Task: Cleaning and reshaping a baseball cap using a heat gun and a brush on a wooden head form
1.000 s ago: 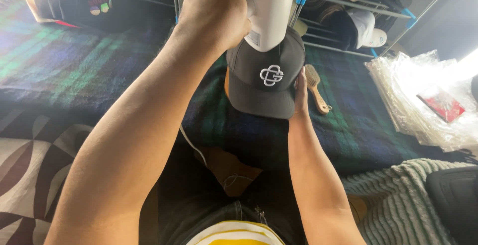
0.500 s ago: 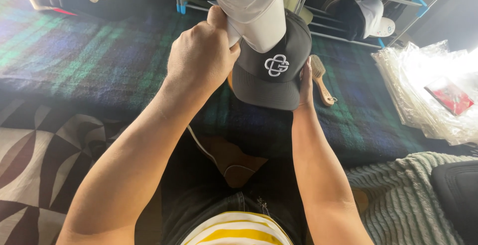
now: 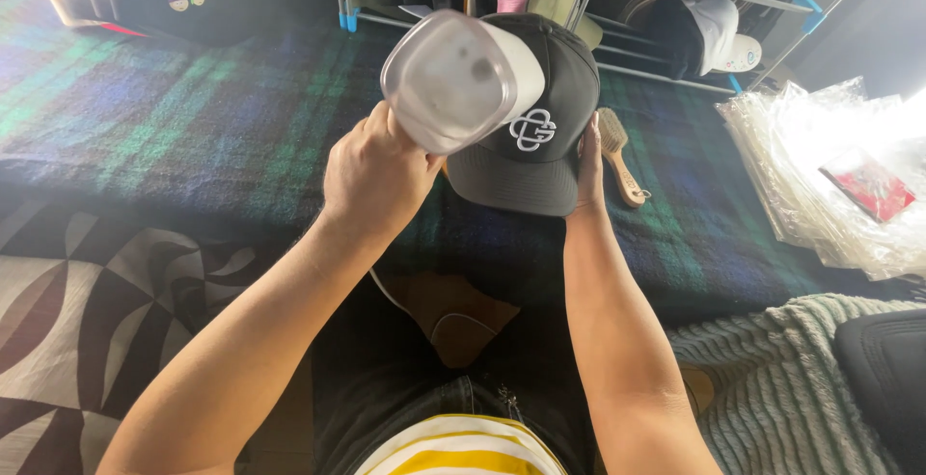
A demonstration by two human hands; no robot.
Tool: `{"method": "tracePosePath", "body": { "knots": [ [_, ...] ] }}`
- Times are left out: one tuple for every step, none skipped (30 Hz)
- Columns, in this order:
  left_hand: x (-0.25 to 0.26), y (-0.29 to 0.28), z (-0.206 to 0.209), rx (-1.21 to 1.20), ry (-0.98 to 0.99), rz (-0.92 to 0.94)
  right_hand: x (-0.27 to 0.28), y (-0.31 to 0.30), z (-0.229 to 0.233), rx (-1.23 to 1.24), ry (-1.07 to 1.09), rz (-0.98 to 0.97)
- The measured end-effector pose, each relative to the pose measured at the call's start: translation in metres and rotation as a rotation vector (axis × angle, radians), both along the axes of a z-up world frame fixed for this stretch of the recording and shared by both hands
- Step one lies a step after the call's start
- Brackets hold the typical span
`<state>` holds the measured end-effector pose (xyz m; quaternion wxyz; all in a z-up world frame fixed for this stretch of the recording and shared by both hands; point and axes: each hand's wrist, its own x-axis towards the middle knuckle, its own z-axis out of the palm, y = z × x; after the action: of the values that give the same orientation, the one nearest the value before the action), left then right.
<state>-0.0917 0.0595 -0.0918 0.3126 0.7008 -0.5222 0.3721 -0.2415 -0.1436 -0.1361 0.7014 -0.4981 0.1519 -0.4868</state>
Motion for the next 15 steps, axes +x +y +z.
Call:
{"method": "tracePosePath", "body": {
  "knots": [
    [0.004,-0.001,-0.009,0.001,-0.001,-0.001,-0.001,-0.001,-0.001,0.001,-0.001,-0.001],
    [0.009,-0.002,-0.017,-0.015,-0.037,-0.001,-0.002,-0.002,0.000,0.000,0.012,-0.004],
    [0.013,-0.002,-0.025,-0.031,-0.074,-0.001,-0.002,-0.003,0.000,-0.002,0.024,-0.007],
    [0.017,-0.002,-0.032,-0.033,-0.075,0.000,-0.003,-0.004,-0.001,-0.003,0.023,-0.006],
    [0.021,-0.002,-0.039,-0.042,-0.084,-0.016,-0.003,-0.005,-0.002,0.006,0.026,0.000],
    [0.025,-0.001,-0.046,-0.052,-0.094,-0.029,-0.002,-0.005,-0.003,0.016,0.028,0.008],
    [0.029,-0.002,-0.053,-0.052,-0.095,-0.026,-0.003,-0.004,-0.003,0.015,0.027,0.011],
    [0.034,-0.003,-0.059,-0.085,-0.139,-0.044,-0.004,-0.004,-0.003,0.012,0.023,-0.009],
    [0.038,-0.004,-0.065,-0.117,-0.182,-0.062,-0.005,-0.004,-0.004,0.008,0.019,-0.029],
    [0.039,-0.002,-0.068,-0.115,-0.184,-0.062,-0.004,0.000,-0.001,0.010,0.017,-0.029],
    [0.039,0.000,-0.070,-0.129,-0.201,-0.077,-0.004,0.004,0.001,0.001,0.015,-0.038],
    [0.039,0.001,-0.073,-0.144,-0.217,-0.093,-0.004,0.007,0.004,-0.008,0.013,-0.049],
    [0.039,0.003,-0.068,-0.144,-0.217,-0.093,-0.004,0.004,0.002,-0.008,0.013,-0.050],
    [0.038,0.005,-0.064,-0.160,-0.242,-0.102,-0.004,0.001,0.000,-0.001,0.007,-0.048],
    [0.037,0.007,-0.061,-0.176,-0.267,-0.110,-0.004,-0.002,-0.002,0.007,0.001,-0.046]
  ]
}}
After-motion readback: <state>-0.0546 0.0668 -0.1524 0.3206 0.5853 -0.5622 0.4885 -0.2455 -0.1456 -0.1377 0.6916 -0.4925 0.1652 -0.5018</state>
